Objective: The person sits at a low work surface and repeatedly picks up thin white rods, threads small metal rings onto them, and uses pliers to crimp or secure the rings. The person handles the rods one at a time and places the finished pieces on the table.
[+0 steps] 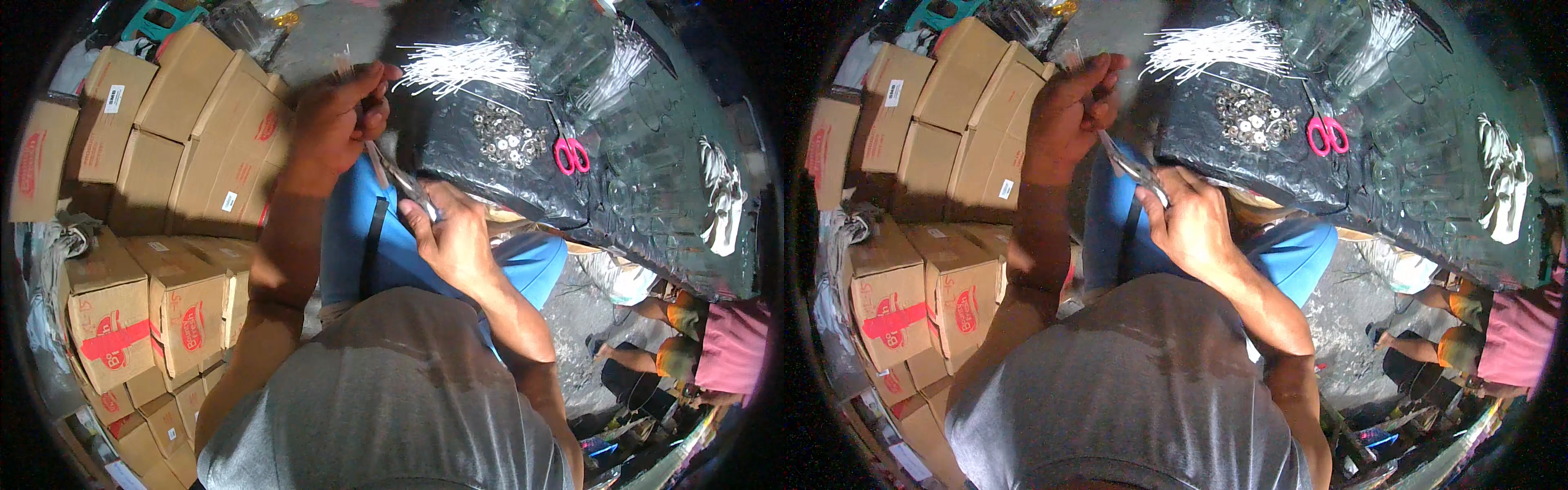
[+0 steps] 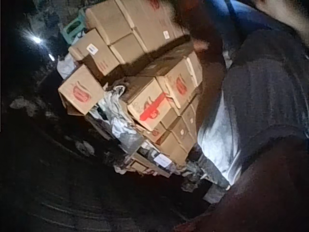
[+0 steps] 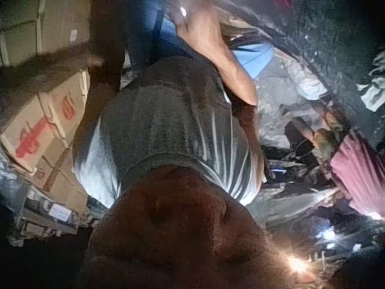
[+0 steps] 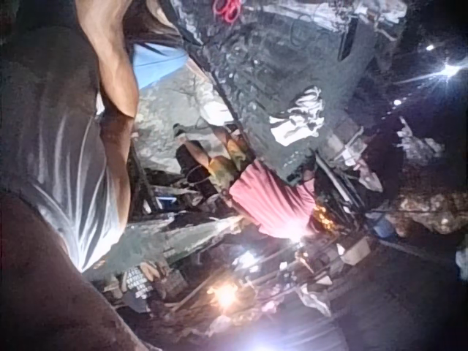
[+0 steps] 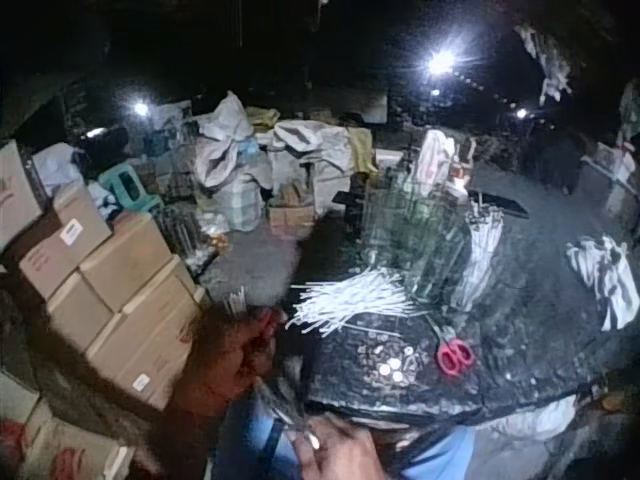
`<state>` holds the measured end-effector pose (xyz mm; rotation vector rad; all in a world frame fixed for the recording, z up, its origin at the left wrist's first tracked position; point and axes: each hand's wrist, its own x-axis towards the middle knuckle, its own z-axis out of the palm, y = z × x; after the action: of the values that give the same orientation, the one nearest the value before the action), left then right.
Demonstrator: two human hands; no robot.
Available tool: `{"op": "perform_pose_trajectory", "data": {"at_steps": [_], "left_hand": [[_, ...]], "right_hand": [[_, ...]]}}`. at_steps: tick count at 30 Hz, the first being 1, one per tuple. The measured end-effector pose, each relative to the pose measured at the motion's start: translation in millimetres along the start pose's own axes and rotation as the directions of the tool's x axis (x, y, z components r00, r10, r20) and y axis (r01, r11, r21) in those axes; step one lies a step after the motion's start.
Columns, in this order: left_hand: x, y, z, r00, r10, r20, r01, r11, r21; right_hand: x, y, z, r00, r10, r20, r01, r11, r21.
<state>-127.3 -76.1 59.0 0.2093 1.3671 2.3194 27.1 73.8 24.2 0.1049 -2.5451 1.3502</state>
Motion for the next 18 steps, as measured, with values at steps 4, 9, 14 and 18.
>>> {"op": "perform_pose_trajectory", "data": {"at_steps": [4, 9, 14, 18], "left_hand": [[-2, -12, -7, 0.997, 0.053, -0.054, -0.057, 0.996, -0.072], [10, -9, -51, 0.944, 0.291, -0.156, -0.253, 0.941, 0.224], [-39, -28, -3, 1.0, 0.012, 0.014, -0.018, 0.869, 0.495], [-55, -48, 23, 0.993, 0.02, 0.119, -0.061, 0.934, 0.352]], "right_hand": [[-12, 0, -2, 0.998, 0.056, 0.015, -0.056, 0.998, 0.026], [-42, 12, -13, 0.944, 0.33, 0.014, -0.323, 0.916, 0.238], [-52, 20, -16, 0.904, 0.423, 0.062, -0.4, 0.785, 0.473], [-54, 22, -6, 0.896, 0.433, 0.095, -0.421, 0.763, 0.49]]}}
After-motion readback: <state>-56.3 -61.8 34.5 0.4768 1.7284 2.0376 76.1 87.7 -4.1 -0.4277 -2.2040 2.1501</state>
